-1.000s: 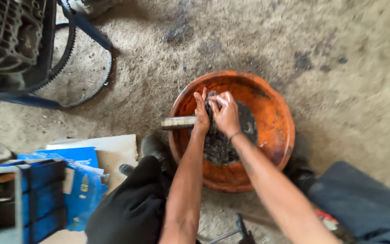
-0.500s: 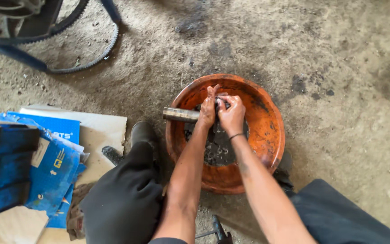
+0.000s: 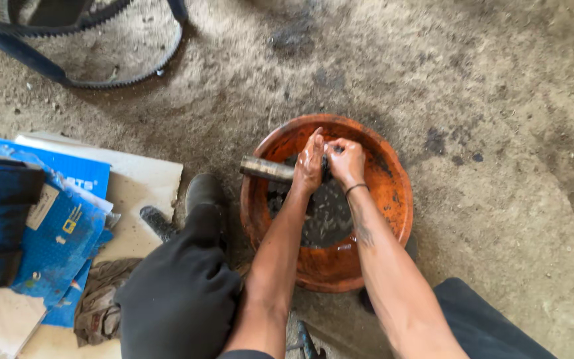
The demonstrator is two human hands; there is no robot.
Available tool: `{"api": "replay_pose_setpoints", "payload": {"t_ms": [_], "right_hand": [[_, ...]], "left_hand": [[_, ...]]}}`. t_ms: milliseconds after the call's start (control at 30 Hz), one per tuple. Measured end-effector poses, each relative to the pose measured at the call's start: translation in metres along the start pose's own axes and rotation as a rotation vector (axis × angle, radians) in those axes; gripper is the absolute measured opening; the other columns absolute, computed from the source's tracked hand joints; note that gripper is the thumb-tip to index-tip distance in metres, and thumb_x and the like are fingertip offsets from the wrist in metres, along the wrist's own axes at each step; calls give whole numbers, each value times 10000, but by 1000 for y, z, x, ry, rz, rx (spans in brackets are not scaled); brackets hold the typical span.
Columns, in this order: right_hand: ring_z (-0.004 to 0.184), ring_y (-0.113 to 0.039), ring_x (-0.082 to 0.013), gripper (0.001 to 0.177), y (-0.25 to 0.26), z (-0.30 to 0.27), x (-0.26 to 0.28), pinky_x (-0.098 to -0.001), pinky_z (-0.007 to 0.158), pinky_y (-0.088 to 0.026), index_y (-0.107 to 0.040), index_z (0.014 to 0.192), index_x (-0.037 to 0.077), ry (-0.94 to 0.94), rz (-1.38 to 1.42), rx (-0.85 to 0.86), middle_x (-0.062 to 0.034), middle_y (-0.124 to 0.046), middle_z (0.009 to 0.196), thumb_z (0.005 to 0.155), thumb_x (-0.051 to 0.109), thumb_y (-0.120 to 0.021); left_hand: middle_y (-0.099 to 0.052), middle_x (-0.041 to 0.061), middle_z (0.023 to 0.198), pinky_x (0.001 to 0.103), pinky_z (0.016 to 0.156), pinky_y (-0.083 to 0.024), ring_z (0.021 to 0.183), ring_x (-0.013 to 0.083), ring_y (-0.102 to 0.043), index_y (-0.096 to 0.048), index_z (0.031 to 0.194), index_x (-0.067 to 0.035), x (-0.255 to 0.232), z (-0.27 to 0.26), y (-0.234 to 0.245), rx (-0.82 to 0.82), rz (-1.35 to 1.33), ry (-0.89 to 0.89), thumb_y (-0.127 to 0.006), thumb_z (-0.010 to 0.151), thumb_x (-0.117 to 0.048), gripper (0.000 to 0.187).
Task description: The person scrubs a cylindrical metal engine part and a flat circular metal part in a basin of dark liquid, then wipes them with a cloth. The person handles the parts by hand, repeatedly submerging and rubbing them, and finishes by wiping the surfaces.
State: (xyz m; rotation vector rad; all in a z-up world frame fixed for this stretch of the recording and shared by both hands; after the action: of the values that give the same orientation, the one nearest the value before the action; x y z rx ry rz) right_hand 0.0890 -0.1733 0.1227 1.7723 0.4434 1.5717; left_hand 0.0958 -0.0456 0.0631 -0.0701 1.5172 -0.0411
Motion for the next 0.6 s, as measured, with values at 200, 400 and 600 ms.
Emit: {"api": "replay_pose_setpoints", "payload": {"t_ms": [200, 400, 600], "right_hand": [[830, -731, -326, 159, 10, -17, 7, -403, 770, -571, -785, 878, 51, 215, -105, -140, -191, -736, 873, 761, 158, -781], [786, -743, -315, 184, -1, 8, -6, -418, 736, -565, -776, 877, 69, 40, -66, -2, -178, -734, 845, 795, 233, -797], [823, -733, -317, 142, -1, -19, -20, -393, 766, -570, -785, 889, 54, 196, -133, -119, -182, -739, 880, 796, 159, -761]], "left_hand": [[-720, 239, 1221, 407, 1009, -516, 1199, 327, -693, -374, 1560, -53, 10, 3, -9, 30, -147, 163, -319, 1005, -656, 821], [-706, 250, 1231, 413, 996, -505, 1196, 318, -678, -388, 1558, -54, -20, 1, 2, 8, -62, 111, -306, 1045, -626, 773], [-700, 246, 1249, 432, 954, -534, 1164, 365, -695, -393, 1565, -74, 11, -15, -4, 19, -60, 172, -316, 1019, -619, 775]]}}
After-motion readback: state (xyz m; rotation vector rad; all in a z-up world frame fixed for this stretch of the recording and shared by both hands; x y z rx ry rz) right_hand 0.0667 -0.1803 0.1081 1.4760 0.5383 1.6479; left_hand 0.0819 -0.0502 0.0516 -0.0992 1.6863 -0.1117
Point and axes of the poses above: each hand's wrist, its own z-axis towards the middle knuckle, its own y-axis out of the back of the hand, x = y × z, the point moved 10 cm from there along z, towards the middle knuckle
